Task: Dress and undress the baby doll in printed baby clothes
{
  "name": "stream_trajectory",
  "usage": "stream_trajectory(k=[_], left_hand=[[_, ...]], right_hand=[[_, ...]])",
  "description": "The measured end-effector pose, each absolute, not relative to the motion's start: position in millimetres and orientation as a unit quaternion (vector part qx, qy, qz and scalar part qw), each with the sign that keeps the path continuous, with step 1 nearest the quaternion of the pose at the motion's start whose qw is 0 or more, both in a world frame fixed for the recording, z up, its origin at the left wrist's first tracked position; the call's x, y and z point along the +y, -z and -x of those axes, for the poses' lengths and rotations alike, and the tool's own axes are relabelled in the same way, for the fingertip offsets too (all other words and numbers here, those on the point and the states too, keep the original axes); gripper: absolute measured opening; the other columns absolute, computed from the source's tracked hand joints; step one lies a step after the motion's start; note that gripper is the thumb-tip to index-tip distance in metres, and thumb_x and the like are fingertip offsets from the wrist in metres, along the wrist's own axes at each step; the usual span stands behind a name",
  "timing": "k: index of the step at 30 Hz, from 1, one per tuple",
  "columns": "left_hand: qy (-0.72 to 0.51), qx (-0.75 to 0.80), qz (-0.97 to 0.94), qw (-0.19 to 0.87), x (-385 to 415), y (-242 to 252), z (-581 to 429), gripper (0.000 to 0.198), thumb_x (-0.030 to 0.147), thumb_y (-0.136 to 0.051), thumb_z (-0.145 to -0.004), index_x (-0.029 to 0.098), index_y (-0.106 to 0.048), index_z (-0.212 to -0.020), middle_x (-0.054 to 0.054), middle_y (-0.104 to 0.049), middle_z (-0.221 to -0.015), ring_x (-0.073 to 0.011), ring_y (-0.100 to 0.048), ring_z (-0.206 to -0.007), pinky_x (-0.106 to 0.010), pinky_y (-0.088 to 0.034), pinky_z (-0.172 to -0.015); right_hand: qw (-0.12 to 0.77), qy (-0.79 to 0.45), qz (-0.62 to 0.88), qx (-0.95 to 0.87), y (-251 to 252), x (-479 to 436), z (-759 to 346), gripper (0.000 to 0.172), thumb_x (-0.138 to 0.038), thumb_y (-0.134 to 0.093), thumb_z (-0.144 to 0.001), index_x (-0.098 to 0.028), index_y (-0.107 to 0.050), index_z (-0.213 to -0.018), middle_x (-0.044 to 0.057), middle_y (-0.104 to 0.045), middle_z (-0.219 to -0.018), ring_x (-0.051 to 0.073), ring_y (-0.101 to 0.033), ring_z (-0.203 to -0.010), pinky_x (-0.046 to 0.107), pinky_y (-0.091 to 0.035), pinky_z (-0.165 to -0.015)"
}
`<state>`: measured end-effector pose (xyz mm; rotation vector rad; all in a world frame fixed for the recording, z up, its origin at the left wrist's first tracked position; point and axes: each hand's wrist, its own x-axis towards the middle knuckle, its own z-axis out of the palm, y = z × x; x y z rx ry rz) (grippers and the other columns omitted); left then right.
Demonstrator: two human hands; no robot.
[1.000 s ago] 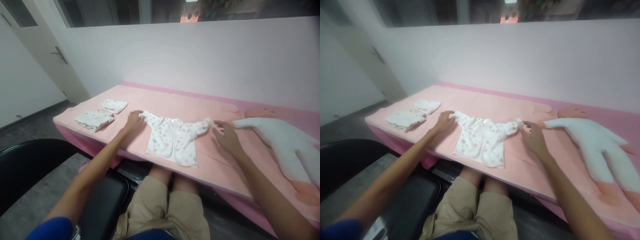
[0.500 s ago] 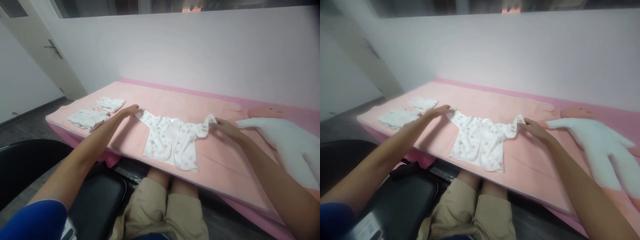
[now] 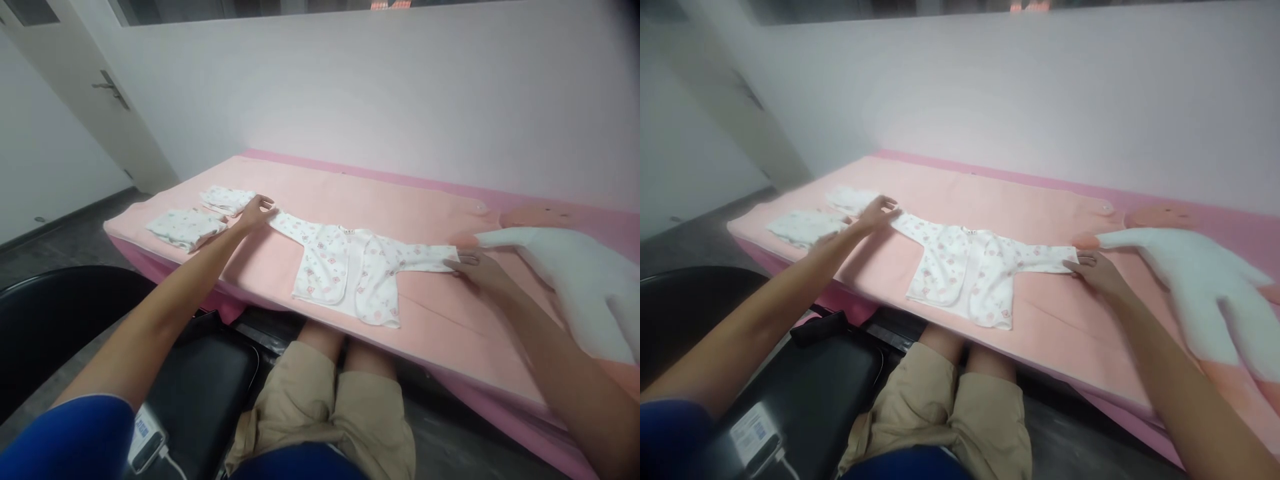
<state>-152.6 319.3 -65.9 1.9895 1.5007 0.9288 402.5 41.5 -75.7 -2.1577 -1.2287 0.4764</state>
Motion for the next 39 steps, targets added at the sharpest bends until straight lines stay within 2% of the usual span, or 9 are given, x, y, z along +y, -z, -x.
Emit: stream_trajectory(k=[4, 6, 12, 17, 21, 26, 30, 33, 39], left_hand=[[-0.308, 0.547, -0.757, 0.182, 318.9, 74.5, 152.1, 0.035, 0.041, -0.074, -0.088, 0.022, -0.062, -0.115, -0.006, -0.072, -0.117, -0.0237, -0.066, -0.102, -0.036, -0.052, -0.088], [-0.286, 0.564, -0.763, 0.134, 316.5, 76.1, 149.8, 0.027, 0.035, -0.07, -0.089, 0.022, -0.061, -0.111, -0.007, -0.072, -0.115, -0.0263, -0.065, -0.104, -0.04, -0.05, -0.095], [-0.276, 0.54, -0.795, -0.003, 286.2, 67.7, 113.9, 0.022, 0.029, -0.059, -0.095, 0.02, -0.063, -0.115, -0.015, -0.065, -0.129, -0.036, -0.055, -0.124, -0.052, -0.04, -0.107], [-0.243, 0.439, -0.864, 0.045, 246.5, 54.8, 44.5, 0.023, 0.038, -0.054, -0.101, 0.022, -0.067, -0.112, -0.011, -0.069, -0.127, -0.0326, -0.056, -0.123, -0.048, -0.041, -0.106], [-0.182, 0.391, -0.896, 0.11, 220.6, 53.4, -25.1, 0.035, 0.05, -0.052, -0.102, 0.022, -0.069, -0.113, -0.01, -0.072, -0.128, -0.0315, -0.058, -0.124, -0.049, -0.039, -0.11], [-0.112, 0.421, -0.889, 0.14, 204.2, 61.3, -91.7, 0.049, 0.062, -0.052, -0.098, 0.017, -0.07, -0.107, -0.016, -0.072, -0.127, -0.0361, -0.056, -0.128, -0.054, -0.035, -0.114], [-0.102, 0.411, -0.886, 0.187, 206.1, 67.6, -111.2, 0.054, 0.069, -0.05, -0.096, 0.019, -0.071, -0.089, -0.011, -0.078, -0.103, -0.0344, -0.064, -0.115, -0.054, -0.032, -0.112], [-0.108, 0.42, -0.87, 0.236, 211.4, 71.2, -112.8, 0.051, 0.068, -0.05, -0.095, 0.02, -0.068, -0.091, -0.006, -0.078, -0.098, -0.0272, -0.069, -0.102, -0.052, -0.03, -0.113], [-0.109, 0.408, -0.864, 0.274, 215.8, 72.7, -107.0, 0.038, 0.058, -0.053, -0.095, 0.021, -0.064, -0.099, -0.001, -0.076, -0.11, -0.0229, -0.066, -0.11, -0.048, -0.025, -0.117]], right_hand=[[0.279, -0.166, 0.84, -0.435, 92.4, 44.8, -409.7, 0.051, -0.049, -0.079, -0.081, -0.018, -0.069, -0.12, 0.017, -0.075, -0.124, 0.038, -0.069, -0.111, 0.045, -0.047, -0.092], [0.267, -0.137, 0.848, -0.437, 94.7, 44.1, -408.8, 0.052, -0.047, -0.078, -0.081, -0.02, -0.068, -0.124, 0.016, -0.073, -0.129, 0.038, -0.067, -0.117, 0.045, -0.047, -0.095], [0.252, -0.051, 0.856, -0.45, 88.3, 35.3, -394.2, 0.03, -0.041, -0.068, -0.091, -0.02, -0.069, -0.113, 0.016, -0.076, -0.111, 0.032, -0.066, -0.102, 0.045, -0.042, -0.09], [0.319, 0.103, 0.748, -0.572, 73.1, 34.8, -343.7, 0.031, -0.034, -0.063, -0.094, -0.014, -0.068, -0.117, 0.018, -0.071, -0.112, 0.029, -0.061, -0.102, 0.045, -0.04, -0.097], [0.325, -0.018, 0.669, -0.668, 57.7, 22.5, -260.7, 0.022, -0.041, -0.059, -0.098, -0.021, -0.066, -0.104, 0.01, -0.07, -0.106, 0.026, -0.062, -0.095, 0.037, -0.046, -0.082], [0.252, -0.081, 0.599, -0.755, 58.1, -4.4, -178.9, 0.019, -0.042, -0.059, -0.1, -0.023, -0.057, -0.096, 0.006, -0.066, -0.093, 0.025, -0.059, -0.089, 0.037, -0.045, -0.079], [0.226, -0.081, 0.618, -0.748, 66.8, -10.8, -163.3, 0.025, -0.046, -0.061, -0.098, -0.024, -0.051, -0.091, 0.004, -0.062, -0.087, 0.025, -0.057, -0.083, 0.035, -0.043, -0.073], [0.209, -0.076, 0.633, -0.742, 65.8, -10.2, -161.0, 0.03, -0.049, -0.063, -0.094, -0.024, -0.048, -0.088, 0.004, -0.061, -0.086, 0.024, -0.057, -0.081, 0.034, -0.041, -0.071], [0.185, -0.093, 0.63, -0.748, 59.8, -12.2, -154.1, 0.022, -0.033, -0.057, -0.096, -0.024, -0.044, -0.081, 0.003, -0.061, -0.083, 0.022, -0.055, -0.079, 0.033, -0.039, -0.073]])
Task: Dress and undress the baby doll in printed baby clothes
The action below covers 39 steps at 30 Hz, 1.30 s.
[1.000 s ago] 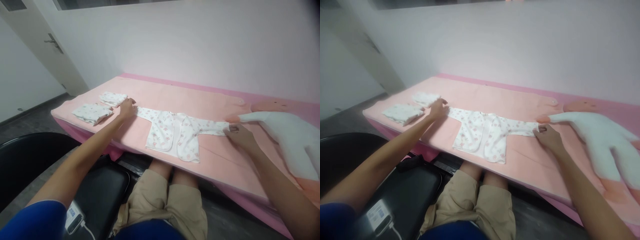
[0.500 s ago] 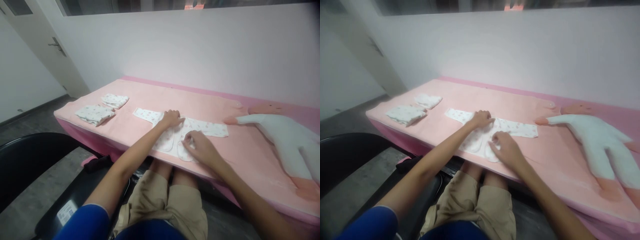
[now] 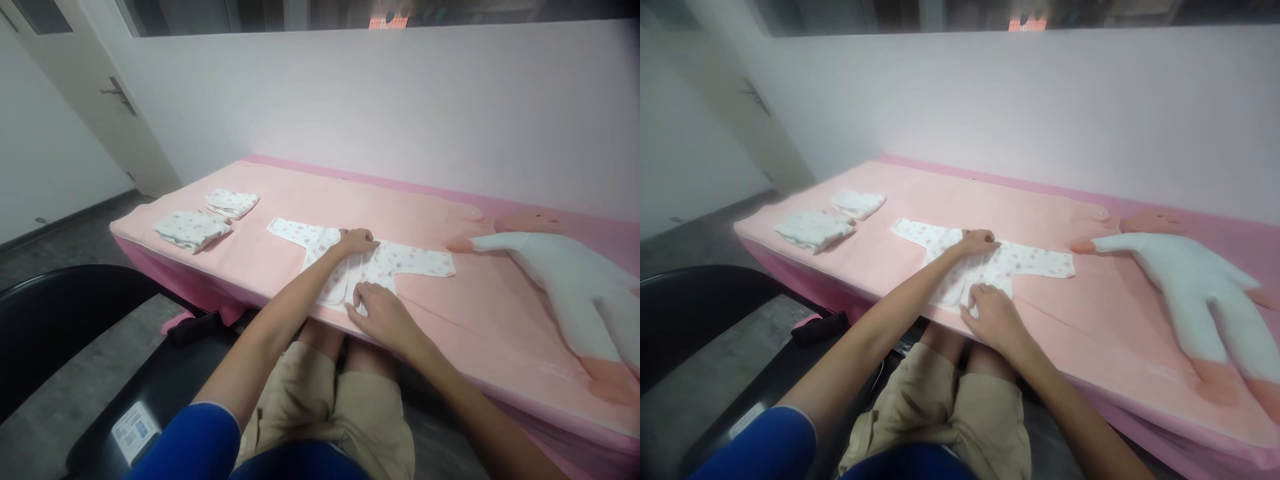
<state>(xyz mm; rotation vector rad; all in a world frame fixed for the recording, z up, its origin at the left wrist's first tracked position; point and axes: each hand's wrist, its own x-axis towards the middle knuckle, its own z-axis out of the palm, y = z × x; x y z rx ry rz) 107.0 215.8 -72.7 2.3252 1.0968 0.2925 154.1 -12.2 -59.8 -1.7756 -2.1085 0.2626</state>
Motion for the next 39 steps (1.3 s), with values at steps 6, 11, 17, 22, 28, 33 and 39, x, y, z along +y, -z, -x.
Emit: stream_trajectory(k=[6, 11, 17, 22, 28, 33, 39], left_hand=[[-0.093, 0.377, -0.878, 0.281, 217.9, 73.5, -105.6, 0.039, 0.06, -0.055, -0.093, 0.021, -0.061, -0.09, 0.001, -0.074, -0.1, -0.0242, -0.067, -0.104, -0.05, -0.025, -0.115], [-0.099, 0.383, -0.887, 0.238, 226.6, 76.3, -110.1, 0.04, 0.06, -0.057, -0.096, 0.021, -0.06, -0.088, -0.002, -0.076, -0.101, -0.0241, -0.069, -0.099, -0.047, -0.036, -0.11], [-0.134, 0.388, -0.887, 0.212, 242.3, 73.3, -107.4, 0.035, 0.055, -0.056, -0.1, 0.023, -0.067, -0.107, -0.004, -0.077, -0.114, -0.0256, -0.069, -0.111, -0.041, -0.047, -0.105], [-0.129, 0.388, -0.895, 0.176, 250.2, 73.2, -100.1, 0.031, 0.053, -0.056, -0.102, 0.025, -0.069, -0.106, -0.001, -0.079, -0.11, -0.0242, -0.071, -0.108, -0.042, -0.044, -0.109], [-0.152, 0.34, -0.916, 0.151, 253.0, 72.9, -75.7, 0.036, 0.049, -0.045, -0.106, 0.022, -0.069, -0.11, -0.004, -0.079, -0.112, -0.0239, -0.07, -0.106, -0.046, -0.038, -0.112], [-0.157, 0.274, -0.934, 0.17, 259.0, 75.3, -43.1, 0.038, 0.056, -0.054, -0.1, 0.024, -0.071, -0.108, -0.005, -0.076, -0.115, -0.0254, -0.064, -0.112, -0.04, -0.042, -0.106], [-0.168, 0.293, -0.929, 0.153, 253.7, 87.8, -43.6, 0.031, 0.053, -0.057, -0.098, 0.025, -0.07, -0.106, -0.006, -0.071, -0.124, -0.0277, -0.057, -0.119, -0.043, -0.038, -0.109]], right_hand=[[0.208, -0.084, 0.622, -0.75, 60.5, -11.7, -152.3, 0.021, -0.021, -0.05, -0.094, -0.024, -0.037, -0.077, 0.002, -0.055, -0.076, 0.02, -0.05, -0.072, 0.033, -0.035, -0.068], [0.249, -0.072, 0.623, -0.738, 53.1, -14.2, -148.6, 0.02, -0.021, -0.05, -0.094, -0.025, -0.037, -0.079, 0.0, -0.053, -0.072, 0.019, -0.049, -0.066, 0.031, -0.033, -0.062], [0.247, -0.073, 0.623, -0.738, 59.8, -9.5, -146.1, 0.018, -0.023, -0.048, -0.098, -0.025, -0.039, -0.082, 0.0, -0.053, -0.073, 0.019, -0.052, -0.067, 0.03, -0.035, -0.062], [0.222, -0.077, 0.618, -0.75, 73.2, -5.8, -144.4, 0.01, -0.02, -0.048, -0.098, -0.024, -0.045, -0.089, 0.002, -0.058, -0.081, 0.02, -0.056, -0.072, 0.031, -0.038, -0.065], [0.247, -0.099, 0.606, -0.75, 72.0, -15.7, -146.8, 0.007, -0.019, -0.049, -0.1, -0.023, -0.05, -0.095, 0.003, -0.062, -0.087, 0.022, -0.058, -0.08, 0.033, -0.043, -0.072], [0.245, -0.105, 0.597, -0.757, 72.6, -26.4, -151.8, 0.004, -0.022, -0.051, -0.103, -0.023, -0.055, -0.102, 0.004, -0.063, -0.092, 0.024, -0.058, -0.086, 0.036, -0.045, -0.078], [0.272, -0.109, 0.585, -0.756, 83.5, -33.6, -160.8, 0.011, -0.025, -0.051, -0.106, -0.024, -0.061, -0.112, 0.004, -0.066, -0.094, 0.023, -0.06, -0.085, 0.039, -0.047, -0.081]])
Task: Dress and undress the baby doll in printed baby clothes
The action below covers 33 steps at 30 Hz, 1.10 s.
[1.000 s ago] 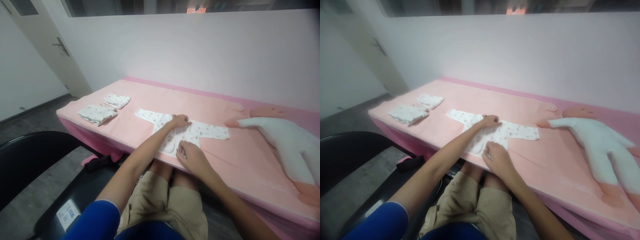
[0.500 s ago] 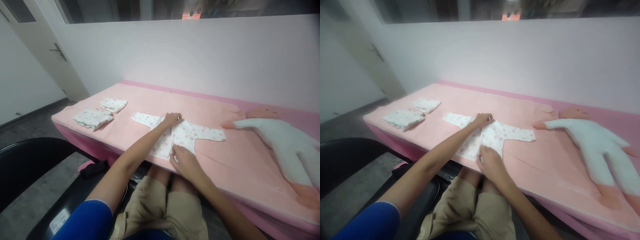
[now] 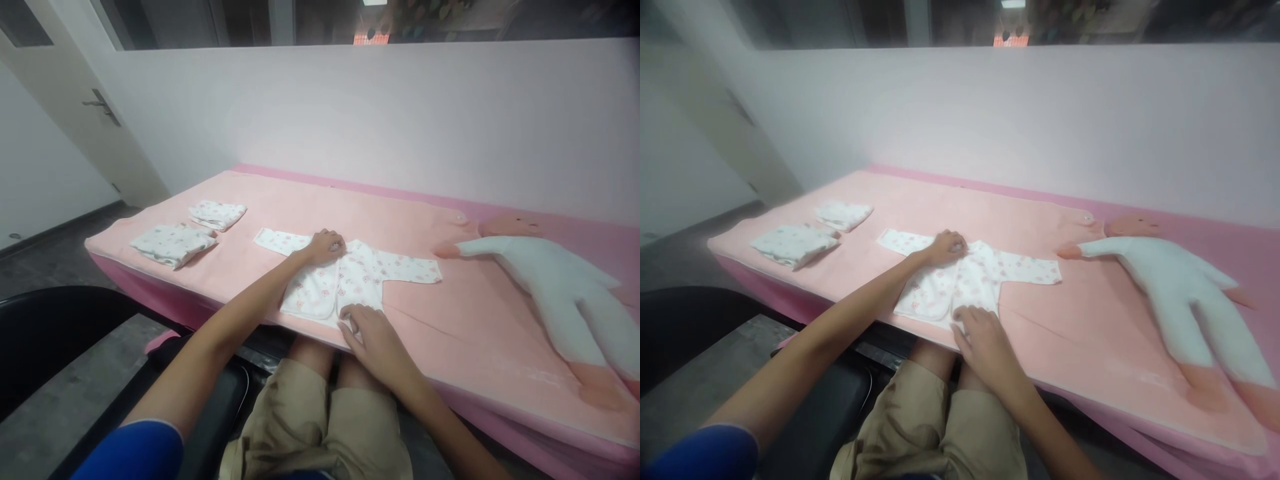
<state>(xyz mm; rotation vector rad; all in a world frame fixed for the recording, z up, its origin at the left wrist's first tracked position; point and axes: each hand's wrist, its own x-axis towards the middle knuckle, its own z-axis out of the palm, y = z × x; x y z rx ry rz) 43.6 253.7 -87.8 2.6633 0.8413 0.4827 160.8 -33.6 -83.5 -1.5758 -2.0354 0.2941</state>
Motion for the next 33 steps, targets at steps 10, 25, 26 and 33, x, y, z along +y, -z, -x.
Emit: stream_trajectory(k=[10, 25, 26, 33], left_hand=[[-0.18, 0.298, -0.926, 0.143, 244.6, 90.2, -54.8, 0.026, 0.047, -0.054, -0.101, 0.025, -0.067, -0.108, -0.007, -0.069, -0.12, -0.0276, -0.057, -0.116, -0.046, -0.037, -0.109], [-0.137, 0.397, -0.884, 0.206, 248.0, 84.2, -117.5, 0.03, 0.053, -0.061, -0.091, 0.023, -0.063, -0.089, -0.002, -0.075, -0.098, -0.0263, -0.066, -0.099, -0.048, -0.038, -0.106], [-0.142, 0.407, -0.879, 0.204, 247.5, 85.9, -122.1, 0.027, 0.049, -0.06, -0.092, 0.023, -0.061, -0.088, -0.002, -0.074, -0.096, -0.0255, -0.067, -0.097, -0.047, -0.039, -0.105], [-0.21, 0.401, -0.876, 0.168, 233.1, 98.2, -117.6, 0.019, 0.041, -0.051, -0.099, 0.023, -0.057, -0.093, -0.004, -0.071, -0.099, -0.0254, -0.063, -0.102, -0.046, -0.036, -0.107]], right_hand=[[0.296, -0.068, 0.583, -0.753, 88.5, -40.6, -177.2, 0.02, -0.026, -0.051, -0.106, -0.026, -0.067, -0.118, 0.009, -0.067, -0.108, 0.027, -0.065, -0.098, 0.044, -0.053, -0.087], [0.305, 0.028, 0.565, -0.766, 113.6, -67.1, -215.1, 0.046, -0.021, -0.053, -0.106, -0.034, -0.06, -0.15, 0.005, -0.062, -0.152, 0.031, -0.054, -0.146, 0.061, -0.046, -0.12], [0.304, 0.028, 0.562, -0.769, 113.5, -67.2, -214.4, 0.047, -0.02, -0.052, -0.106, -0.034, -0.06, -0.151, 0.004, -0.064, -0.151, 0.03, -0.054, -0.146, 0.061, -0.045, -0.121], [0.34, 0.016, 0.539, -0.771, 118.6, -76.4, -215.7, 0.043, -0.013, -0.054, -0.106, -0.032, -0.061, -0.144, 0.002, -0.074, -0.134, 0.027, -0.067, -0.129, 0.056, -0.051, -0.115]])
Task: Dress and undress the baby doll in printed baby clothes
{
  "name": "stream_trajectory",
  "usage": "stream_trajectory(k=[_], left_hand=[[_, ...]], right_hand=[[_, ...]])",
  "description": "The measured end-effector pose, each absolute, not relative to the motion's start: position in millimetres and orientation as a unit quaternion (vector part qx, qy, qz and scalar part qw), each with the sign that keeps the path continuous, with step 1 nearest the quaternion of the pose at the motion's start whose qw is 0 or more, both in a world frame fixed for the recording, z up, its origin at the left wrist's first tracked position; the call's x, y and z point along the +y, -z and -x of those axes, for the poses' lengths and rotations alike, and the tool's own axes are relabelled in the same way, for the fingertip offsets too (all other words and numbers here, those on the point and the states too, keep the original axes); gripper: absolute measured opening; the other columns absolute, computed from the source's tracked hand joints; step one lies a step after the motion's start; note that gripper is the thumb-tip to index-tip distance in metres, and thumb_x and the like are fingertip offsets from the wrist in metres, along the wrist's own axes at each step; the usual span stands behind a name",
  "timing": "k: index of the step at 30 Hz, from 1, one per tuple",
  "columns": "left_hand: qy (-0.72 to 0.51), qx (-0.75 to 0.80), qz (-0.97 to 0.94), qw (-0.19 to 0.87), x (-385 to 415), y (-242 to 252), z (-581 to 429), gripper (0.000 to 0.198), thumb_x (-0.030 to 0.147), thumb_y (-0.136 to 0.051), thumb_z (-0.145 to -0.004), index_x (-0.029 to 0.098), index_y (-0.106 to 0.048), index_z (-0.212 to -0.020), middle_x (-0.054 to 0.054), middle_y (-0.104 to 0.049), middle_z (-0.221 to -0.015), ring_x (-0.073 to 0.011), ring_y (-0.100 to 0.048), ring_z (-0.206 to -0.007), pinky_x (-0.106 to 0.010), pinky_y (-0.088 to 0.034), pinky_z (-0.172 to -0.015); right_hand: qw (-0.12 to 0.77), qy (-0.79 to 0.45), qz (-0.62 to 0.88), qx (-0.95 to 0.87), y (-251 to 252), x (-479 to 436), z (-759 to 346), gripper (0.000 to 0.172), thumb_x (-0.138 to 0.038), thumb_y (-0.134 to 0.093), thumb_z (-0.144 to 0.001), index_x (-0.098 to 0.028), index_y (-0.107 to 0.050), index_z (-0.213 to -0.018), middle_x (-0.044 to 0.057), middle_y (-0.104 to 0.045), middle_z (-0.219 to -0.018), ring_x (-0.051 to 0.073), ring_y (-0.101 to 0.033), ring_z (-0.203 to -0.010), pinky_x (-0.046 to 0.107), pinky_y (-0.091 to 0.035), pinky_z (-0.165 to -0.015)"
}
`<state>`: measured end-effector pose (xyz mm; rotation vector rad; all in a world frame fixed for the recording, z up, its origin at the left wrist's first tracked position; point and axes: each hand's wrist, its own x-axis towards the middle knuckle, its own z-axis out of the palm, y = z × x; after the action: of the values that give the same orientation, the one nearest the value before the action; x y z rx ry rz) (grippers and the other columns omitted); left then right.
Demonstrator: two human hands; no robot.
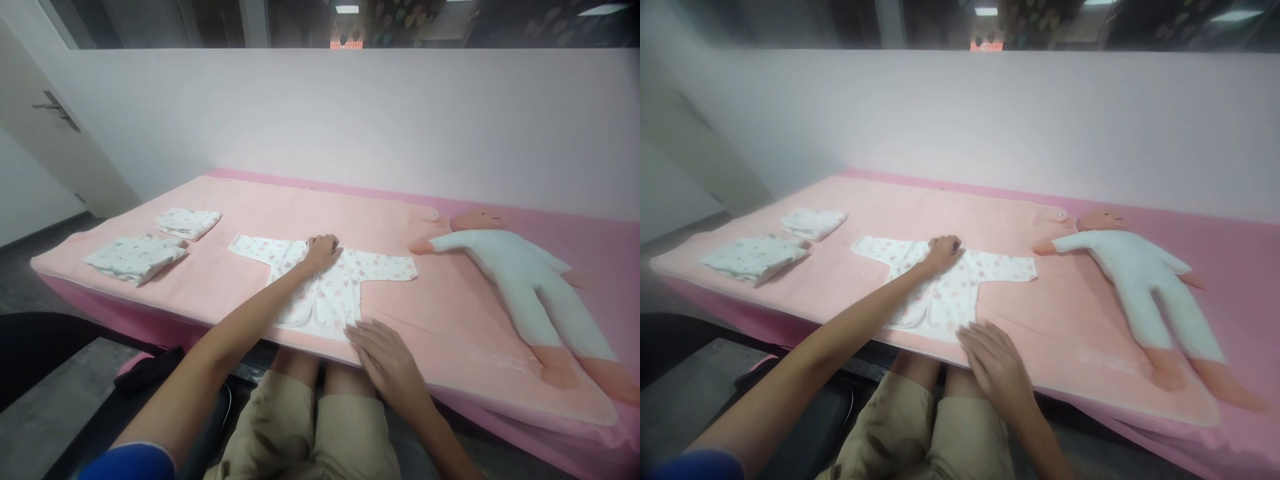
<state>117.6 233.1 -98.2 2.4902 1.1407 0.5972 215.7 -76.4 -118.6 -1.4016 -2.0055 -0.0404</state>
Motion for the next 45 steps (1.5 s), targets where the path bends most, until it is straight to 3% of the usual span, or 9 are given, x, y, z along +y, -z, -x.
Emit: stream_trajectory(k=[5, 9, 15, 20, 24, 27, 37, 41, 45], left_hand=[[-0.207, 0.384, -0.896, 0.087, 226.3, 92.6, -115.8, 0.017, 0.034, -0.049, -0.103, 0.02, -0.059, -0.102, -0.01, -0.069, -0.111, -0.028, -0.059, -0.109, -0.047, -0.037, -0.107], [-0.212, 0.383, -0.899, 0.01, 199.6, 77.6, -105.0, 0.028, 0.031, -0.052, -0.102, 0.014, -0.058, -0.124, -0.017, -0.062, -0.132, -0.0328, -0.052, -0.123, -0.048, -0.038, -0.107], [-0.172, 0.243, -0.953, 0.063, 121.4, 72.2, -51.3, 0.043, 0.044, -0.051, -0.105, 0.016, -0.056, -0.138, -0.016, -0.057, -0.15, -0.0329, -0.051, -0.136, -0.049, -0.042, -0.112], [-0.119, 0.242, -0.96, 0.077, 85.1, 75.0, -15.6, 0.057, 0.047, -0.039, -0.111, 0.015, -0.042, -0.159, -0.017, -0.043, -0.167, -0.0344, -0.039, -0.154, -0.056, -0.03, -0.126], [-0.099, 0.244, -0.959, 0.102, 74.7, 64.8, -1.7, 0.071, 0.058, -0.053, -0.104, 0.016, -0.043, -0.16, -0.017, -0.043, -0.167, -0.0366, -0.038, -0.156, -0.057, -0.025, -0.13], [-0.104, 0.243, -0.957, 0.118, 68.8, 61.5, 3.9, 0.08, 0.065, -0.065, -0.094, 0.021, -0.047, -0.158, -0.016, -0.044, -0.167, -0.0388, -0.037, -0.156, -0.06, -0.026, -0.129], [-0.161, 0.241, -0.953, 0.094, 70.2, 62.1, 3.5, 0.035, 0.027, -0.066, -0.093, 0.024, -0.064, -0.128, -0.008, -0.063, -0.148, -0.0311, -0.054, -0.137, -0.057, -0.03, -0.125], [-0.161, 0.232, -0.959, 0.017, 80.6, 65.1, 5.3, 0.034, 0.005, -0.056, -0.093, 0.022, -0.066, -0.121, -0.006, -0.069, -0.135, -0.026, -0.06, -0.125, -0.052, -0.033, -0.122], [-0.175, 0.166, -0.968, -0.068, 86.4, 66.2, 6.7, 0.022, 0.008, -0.052, -0.103, 0.02, -0.068, -0.112, -0.005, -0.074, -0.117, -0.0244, -0.061, -0.116, -0.045, -0.041, -0.112]], right_hand=[[0.378, -0.02, 0.548, -0.746, 116.9, -81.7, -214.6, 0.037, -0.011, -0.054, -0.105, -0.031, -0.062, -0.136, 0.006, -0.075, -0.113, 0.025, -0.07, -0.104, 0.045, -0.058, -0.087], [0.411, -0.01, 0.581, -0.703, 112.1, -82.7, -217.5, 0.033, -0.017, -0.06, -0.103, -0.029, -0.062, -0.134, 0.008, -0.071, -0.117, 0.027, -0.066, -0.109, 0.045, -0.056, -0.091], [0.346, -0.031, 0.627, -0.697, 108.9, -84.7, -227.4, 0.023, -0.025, -0.059, -0.105, -0.028, -0.065, -0.126, 0.008, -0.067, -0.122, 0.029, -0.061, -0.113, 0.046, -0.05, -0.096], [0.345, -0.025, 0.63, -0.695, 109.2, -83.6, -222.5, 0.017, -0.024, -0.058, -0.105, -0.028, -0.067, -0.119, 0.006, -0.069, -0.114, 0.027, -0.062, -0.107, 0.044, -0.047, -0.092], [0.363, -0.035, 0.648, -0.668, 107.9, -79.0, -218.0, 0.004, -0.027, -0.061, -0.103, -0.025, -0.064, -0.104, 0.004, -0.069, -0.103, 0.025, -0.062, -0.1, 0.042, -0.046, -0.091], [0.386, -0.059, 0.668, -0.633, 106.0, -75.6, -213.8, 0.006, -0.029, -0.06, -0.103, -0.024, -0.06, -0.099, 0.003, -0.067, -0.099, 0.024, -0.062, -0.096, 0.04, -0.047, -0.087], [0.419, -0.05, 0.656, -0.626, 109.9, -73.7, -207.1, 0.004, -0.027, -0.058, -0.102, -0.024, -0.058, -0.104, 0.004, -0.065, -0.1, 0.023, -0.064, -0.096, 0.037, -0.051, -0.085], [0.411, -0.036, 0.662, -0.626, 114.0, -73.4, -206.4, 0.005, -0.028, -0.058, -0.102, -0.024, -0.059, -0.105, 0.004, -0.067, -0.098, 0.023, -0.065, -0.092, 0.038, -0.051, -0.083], [0.392, -0.019, 0.647, -0.653, 116.4, -72.6, -207.8, 0.013, -0.022, -0.057, -0.101, -0.023, -0.062, -0.113, 0.004, -0.067, -0.097, 0.024, -0.064, -0.09, 0.039, -0.051, -0.082]])
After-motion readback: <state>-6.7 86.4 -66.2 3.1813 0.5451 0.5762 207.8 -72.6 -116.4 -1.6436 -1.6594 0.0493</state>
